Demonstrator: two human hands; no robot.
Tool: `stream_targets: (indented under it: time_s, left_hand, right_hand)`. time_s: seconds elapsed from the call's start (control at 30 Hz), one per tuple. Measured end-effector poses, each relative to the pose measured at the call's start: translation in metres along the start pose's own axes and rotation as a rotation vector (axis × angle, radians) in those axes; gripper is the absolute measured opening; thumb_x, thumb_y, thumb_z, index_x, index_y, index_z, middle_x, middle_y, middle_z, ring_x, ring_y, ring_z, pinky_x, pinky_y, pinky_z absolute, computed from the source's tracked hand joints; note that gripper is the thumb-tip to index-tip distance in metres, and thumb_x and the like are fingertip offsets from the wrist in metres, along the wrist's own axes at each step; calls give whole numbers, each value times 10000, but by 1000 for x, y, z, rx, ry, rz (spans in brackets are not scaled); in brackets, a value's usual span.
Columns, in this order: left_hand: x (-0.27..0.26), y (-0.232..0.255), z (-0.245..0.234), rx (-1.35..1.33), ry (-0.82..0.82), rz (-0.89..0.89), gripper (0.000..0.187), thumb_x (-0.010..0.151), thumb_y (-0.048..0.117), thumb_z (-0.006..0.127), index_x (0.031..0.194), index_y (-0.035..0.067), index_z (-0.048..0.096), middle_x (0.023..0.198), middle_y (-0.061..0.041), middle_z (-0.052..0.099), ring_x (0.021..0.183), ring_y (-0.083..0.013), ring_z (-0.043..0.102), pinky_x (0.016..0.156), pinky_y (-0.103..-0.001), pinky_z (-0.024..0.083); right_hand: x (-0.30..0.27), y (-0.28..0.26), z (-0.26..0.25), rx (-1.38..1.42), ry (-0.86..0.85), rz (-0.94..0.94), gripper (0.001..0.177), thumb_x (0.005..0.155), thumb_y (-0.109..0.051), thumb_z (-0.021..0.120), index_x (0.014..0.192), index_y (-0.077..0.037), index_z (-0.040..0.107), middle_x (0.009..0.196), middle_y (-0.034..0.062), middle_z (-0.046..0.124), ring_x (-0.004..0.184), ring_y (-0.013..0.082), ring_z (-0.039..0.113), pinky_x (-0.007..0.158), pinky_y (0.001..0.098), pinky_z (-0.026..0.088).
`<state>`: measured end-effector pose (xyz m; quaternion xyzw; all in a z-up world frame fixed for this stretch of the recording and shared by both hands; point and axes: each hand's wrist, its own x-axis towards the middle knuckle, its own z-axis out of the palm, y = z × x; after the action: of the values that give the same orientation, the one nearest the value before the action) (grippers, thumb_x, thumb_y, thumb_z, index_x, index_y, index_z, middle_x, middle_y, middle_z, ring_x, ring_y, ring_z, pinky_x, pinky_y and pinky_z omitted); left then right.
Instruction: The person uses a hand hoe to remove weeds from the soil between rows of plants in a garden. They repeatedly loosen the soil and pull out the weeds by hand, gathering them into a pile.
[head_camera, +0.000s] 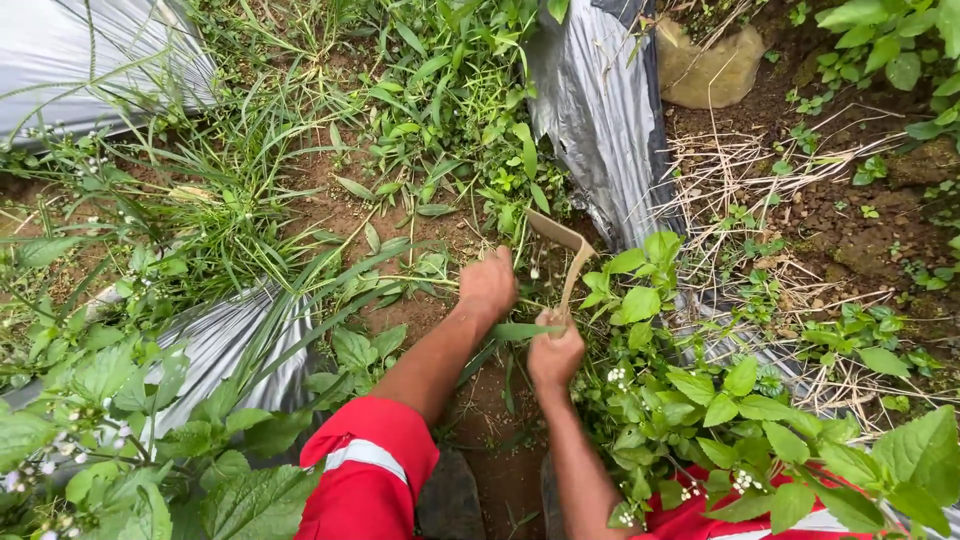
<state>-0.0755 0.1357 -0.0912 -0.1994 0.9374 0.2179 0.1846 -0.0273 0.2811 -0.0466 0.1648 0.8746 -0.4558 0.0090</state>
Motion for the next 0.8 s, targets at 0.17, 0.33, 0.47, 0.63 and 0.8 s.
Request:
stream_targets:
  time_s: [0.17, 0.33, 0.47, 0.63, 0.8]
  left_hand:
    - [-8, 12, 0, 232, 91, 20, 227, 1015, 223, 337, 1139, 126, 501, 1017, -64, 661, 916, -332, 750, 739, -485, 612]
    - [-21, 16, -11, 274, 99, 64, 279, 1018, 196, 301, 1146, 86, 524, 998, -109, 644, 905, -371, 728, 706, -518, 597]
    - [-26, 18, -11, 276, 137, 59, 310, 1031, 184, 304, 1176, 88, 561, 973, -81, 640, 900, -347, 722, 693, -491, 600]
    - [12, -4, 41, 297, 181, 51, 262, 1019, 178, 334, 1147, 101, 548, 970, -84, 629, 886, -352, 704, 686, -491, 588]
    - [26, -14, 67, 238, 91, 57, 264, 1009, 163, 339, 1178, 62, 516, 1026, -139, 634, 930, -406, 693, 713, -534, 570]
  right_hand:
    - [57, -95, 27, -110, -263, -264, 128, 936, -222, 694, 909, -97, 691, 742, 80, 671, 673, 221, 648, 627, 391, 508]
    - [47, -46, 31, -266, -297, -229, 135, 919, -213, 685, 911, -80, 704, 772, 150, 699, 725, 297, 686, 644, 434, 528]
    - [44, -57, 29, -189, -298, -271, 125, 916, -152, 657, 819, -74, 670, 670, 128, 643, 597, 252, 591, 598, 405, 487]
    - [56, -125, 9, 79, -175, -644, 168, 871, -75, 679, 720, -33, 618, 517, 110, 551, 424, 195, 468, 442, 324, 372]
    - [43, -137, 2, 488, -120, -975, 309, 981, -17, 636, 705, -112, 534, 478, 45, 506, 318, 93, 389, 312, 205, 294]
